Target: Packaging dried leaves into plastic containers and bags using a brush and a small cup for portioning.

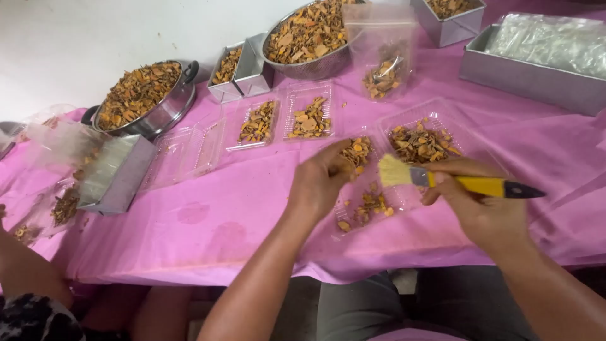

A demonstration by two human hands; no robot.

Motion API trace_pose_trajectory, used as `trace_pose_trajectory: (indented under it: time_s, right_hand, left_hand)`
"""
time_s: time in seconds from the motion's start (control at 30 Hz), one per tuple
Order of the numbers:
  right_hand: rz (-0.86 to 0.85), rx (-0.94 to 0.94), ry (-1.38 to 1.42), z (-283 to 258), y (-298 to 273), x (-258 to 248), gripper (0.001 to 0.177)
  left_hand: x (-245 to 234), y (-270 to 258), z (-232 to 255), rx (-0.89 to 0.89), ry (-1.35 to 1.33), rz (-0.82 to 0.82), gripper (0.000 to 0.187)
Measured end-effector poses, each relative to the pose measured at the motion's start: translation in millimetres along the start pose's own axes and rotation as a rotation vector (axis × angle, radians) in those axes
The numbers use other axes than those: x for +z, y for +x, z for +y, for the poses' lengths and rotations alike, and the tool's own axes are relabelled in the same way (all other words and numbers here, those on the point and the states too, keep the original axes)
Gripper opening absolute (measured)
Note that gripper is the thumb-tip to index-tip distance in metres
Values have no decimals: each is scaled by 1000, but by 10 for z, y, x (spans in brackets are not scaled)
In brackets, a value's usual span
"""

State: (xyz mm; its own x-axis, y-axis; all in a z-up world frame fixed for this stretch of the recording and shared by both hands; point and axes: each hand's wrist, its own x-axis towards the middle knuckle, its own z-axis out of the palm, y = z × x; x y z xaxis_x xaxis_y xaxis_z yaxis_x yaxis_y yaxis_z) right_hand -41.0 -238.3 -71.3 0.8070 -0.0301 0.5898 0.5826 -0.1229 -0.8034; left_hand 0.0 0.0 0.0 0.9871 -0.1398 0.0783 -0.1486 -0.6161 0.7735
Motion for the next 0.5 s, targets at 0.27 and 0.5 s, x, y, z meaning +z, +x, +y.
trace_pose_trajectory:
  time_s: [0.27,0.5]
  right_hand:
    - [77,68,-123,-143,-80,-211,19]
    - [29,42,-154,-142,-78,-229,17]
  left_hand:
    - [174,1133,-473,126,400,14,24]
    - [239,1148,-322,178,677,-133,50]
